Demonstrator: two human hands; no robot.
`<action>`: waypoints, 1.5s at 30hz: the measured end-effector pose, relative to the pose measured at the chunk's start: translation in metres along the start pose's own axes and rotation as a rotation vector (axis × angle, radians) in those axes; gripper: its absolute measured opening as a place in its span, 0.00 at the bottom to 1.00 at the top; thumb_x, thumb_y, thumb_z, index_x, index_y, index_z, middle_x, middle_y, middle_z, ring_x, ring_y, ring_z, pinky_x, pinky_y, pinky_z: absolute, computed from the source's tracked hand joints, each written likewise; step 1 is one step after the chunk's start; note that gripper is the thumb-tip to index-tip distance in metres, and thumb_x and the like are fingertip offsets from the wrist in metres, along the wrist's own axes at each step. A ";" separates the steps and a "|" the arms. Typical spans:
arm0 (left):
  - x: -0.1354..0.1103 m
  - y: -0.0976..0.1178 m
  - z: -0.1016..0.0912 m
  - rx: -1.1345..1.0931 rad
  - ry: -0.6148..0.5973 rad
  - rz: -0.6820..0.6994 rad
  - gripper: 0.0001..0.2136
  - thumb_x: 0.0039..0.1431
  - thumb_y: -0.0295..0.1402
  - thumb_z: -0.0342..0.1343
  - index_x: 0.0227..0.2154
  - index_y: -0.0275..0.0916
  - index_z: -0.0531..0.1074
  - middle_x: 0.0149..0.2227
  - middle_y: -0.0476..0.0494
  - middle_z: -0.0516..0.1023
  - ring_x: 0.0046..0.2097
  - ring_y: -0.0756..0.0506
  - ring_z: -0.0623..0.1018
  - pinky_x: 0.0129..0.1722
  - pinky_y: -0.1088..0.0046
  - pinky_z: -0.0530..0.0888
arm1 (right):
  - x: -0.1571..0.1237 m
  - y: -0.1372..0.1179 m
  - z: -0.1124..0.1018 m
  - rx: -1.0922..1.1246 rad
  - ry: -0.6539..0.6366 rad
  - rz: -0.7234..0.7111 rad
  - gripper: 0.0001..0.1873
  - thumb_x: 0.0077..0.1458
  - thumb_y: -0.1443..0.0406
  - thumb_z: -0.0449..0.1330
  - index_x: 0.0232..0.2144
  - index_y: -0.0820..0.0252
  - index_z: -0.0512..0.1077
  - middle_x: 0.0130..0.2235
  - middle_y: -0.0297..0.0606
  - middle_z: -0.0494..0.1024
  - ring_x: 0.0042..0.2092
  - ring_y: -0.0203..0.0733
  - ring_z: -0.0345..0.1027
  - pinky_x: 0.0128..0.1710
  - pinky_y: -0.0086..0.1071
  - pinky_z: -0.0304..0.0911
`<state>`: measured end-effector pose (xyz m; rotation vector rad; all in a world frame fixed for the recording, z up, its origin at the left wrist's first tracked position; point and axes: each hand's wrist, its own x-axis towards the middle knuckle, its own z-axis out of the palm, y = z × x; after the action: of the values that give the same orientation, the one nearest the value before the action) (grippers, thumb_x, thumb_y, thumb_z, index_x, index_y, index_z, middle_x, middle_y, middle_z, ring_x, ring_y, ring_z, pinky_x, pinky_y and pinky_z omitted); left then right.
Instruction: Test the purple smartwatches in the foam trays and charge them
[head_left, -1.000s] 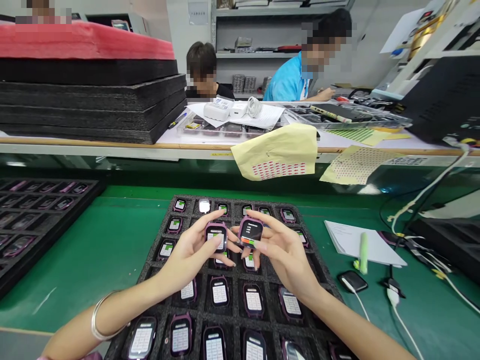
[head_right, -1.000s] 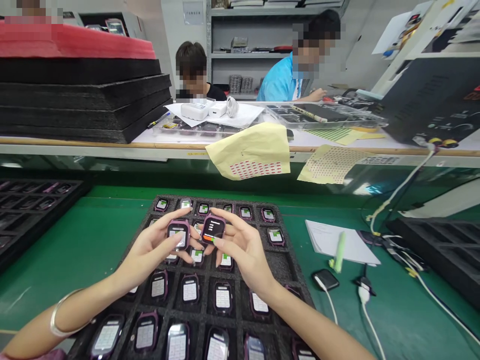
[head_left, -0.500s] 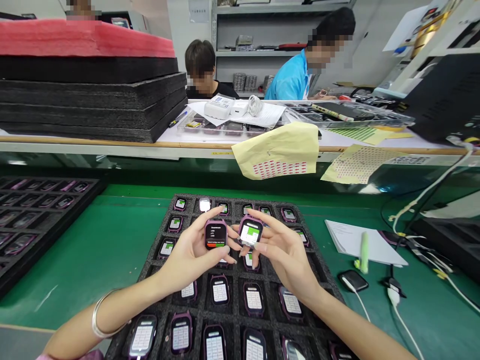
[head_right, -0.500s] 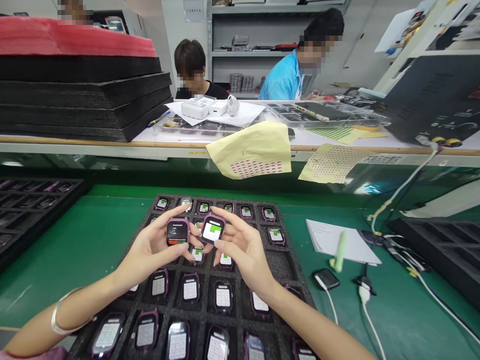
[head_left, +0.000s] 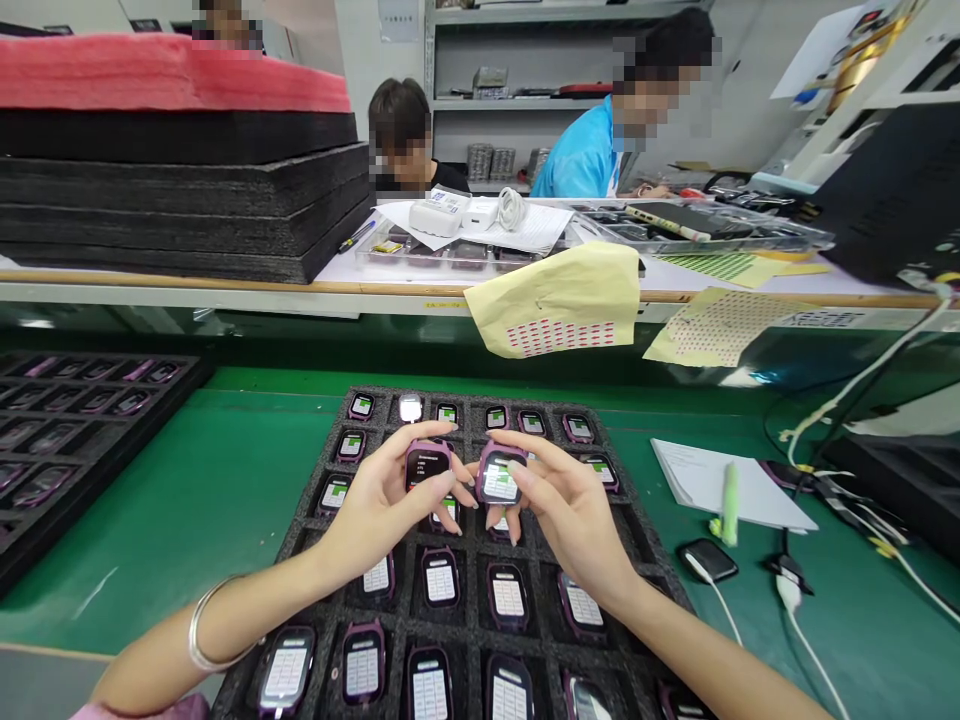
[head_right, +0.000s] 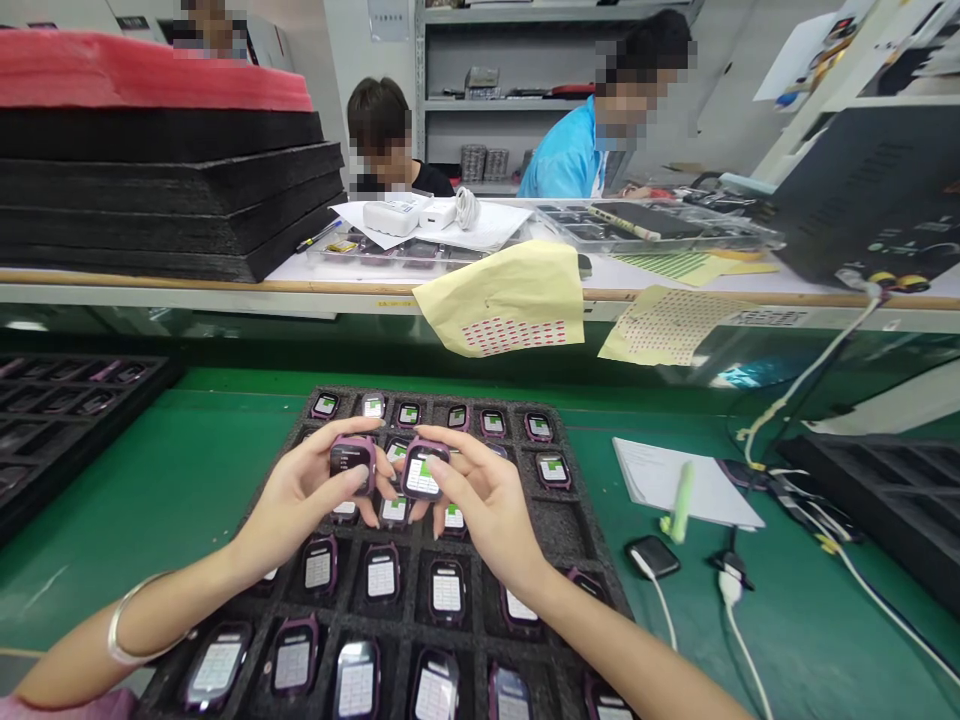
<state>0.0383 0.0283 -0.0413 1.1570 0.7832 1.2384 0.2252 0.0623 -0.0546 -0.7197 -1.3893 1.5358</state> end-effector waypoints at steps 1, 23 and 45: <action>0.000 0.000 0.000 0.005 0.015 -0.005 0.17 0.59 0.32 0.55 0.51 0.38 0.63 0.35 0.42 0.73 0.36 0.45 0.76 0.28 0.72 0.77 | 0.000 0.000 0.000 0.008 -0.013 -0.007 0.16 0.59 0.62 0.59 0.49 0.58 0.70 0.34 0.41 0.77 0.25 0.41 0.72 0.17 0.27 0.66; 0.003 -0.004 0.002 -0.030 -0.012 0.005 0.18 0.59 0.31 0.55 0.52 0.37 0.62 0.36 0.42 0.73 0.37 0.44 0.76 0.31 0.69 0.79 | -0.005 -0.001 -0.009 0.007 0.032 -0.003 0.17 0.60 0.60 0.57 0.50 0.60 0.69 0.37 0.45 0.77 0.26 0.44 0.71 0.17 0.31 0.64; 0.003 -0.014 0.003 -0.071 -0.038 -0.054 0.27 0.56 0.30 0.58 0.58 0.41 0.56 0.40 0.41 0.73 0.39 0.44 0.77 0.36 0.68 0.77 | -0.010 -0.002 -0.018 -0.010 -0.094 -0.017 0.28 0.55 0.68 0.63 0.57 0.57 0.62 0.40 0.44 0.76 0.33 0.44 0.73 0.23 0.28 0.70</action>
<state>0.0459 0.0311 -0.0531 1.0919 0.7322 1.1873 0.2456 0.0613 -0.0572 -0.6475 -1.4692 1.5677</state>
